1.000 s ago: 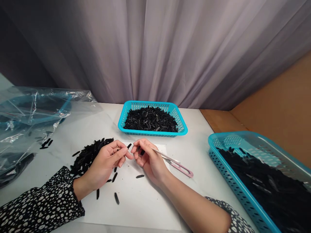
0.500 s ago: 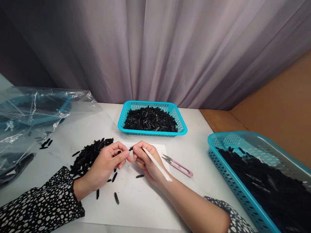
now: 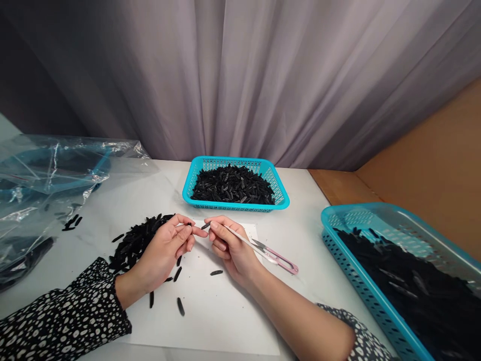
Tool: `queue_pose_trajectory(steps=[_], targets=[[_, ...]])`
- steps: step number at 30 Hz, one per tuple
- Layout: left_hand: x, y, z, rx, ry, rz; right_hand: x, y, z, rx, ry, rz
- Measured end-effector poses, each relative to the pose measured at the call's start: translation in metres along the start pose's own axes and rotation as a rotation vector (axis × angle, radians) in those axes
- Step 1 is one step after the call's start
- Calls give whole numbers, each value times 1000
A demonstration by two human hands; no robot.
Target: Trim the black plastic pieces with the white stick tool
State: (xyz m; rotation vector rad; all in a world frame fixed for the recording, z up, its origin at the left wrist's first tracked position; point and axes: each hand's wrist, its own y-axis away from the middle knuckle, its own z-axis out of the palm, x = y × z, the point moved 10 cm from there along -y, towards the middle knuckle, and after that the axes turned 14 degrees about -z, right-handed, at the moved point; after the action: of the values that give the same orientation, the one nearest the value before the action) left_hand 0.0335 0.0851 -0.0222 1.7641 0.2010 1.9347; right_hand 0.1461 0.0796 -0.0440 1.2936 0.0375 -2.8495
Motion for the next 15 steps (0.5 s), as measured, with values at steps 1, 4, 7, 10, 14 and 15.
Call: queue_pose_trajectory(steps=[1,4,7,10,14,15], targets=[[1,0,0,2,-2,5,0,0,0,-1,-5,0],[4,2,-1,5,-3,15,1,0,-1,-2,-21,6],[3,2,0,-3,4,-2,1,0,0,-9,-22,7],[4,3,1,-12,17,-1,0,0,0,-12,-9,0],[5,4,2,-14,-16,18,-3,0,1,-8,1,-35],[5,4,2,-10,-26,23,-3,0,2,-15,-3,-41]])
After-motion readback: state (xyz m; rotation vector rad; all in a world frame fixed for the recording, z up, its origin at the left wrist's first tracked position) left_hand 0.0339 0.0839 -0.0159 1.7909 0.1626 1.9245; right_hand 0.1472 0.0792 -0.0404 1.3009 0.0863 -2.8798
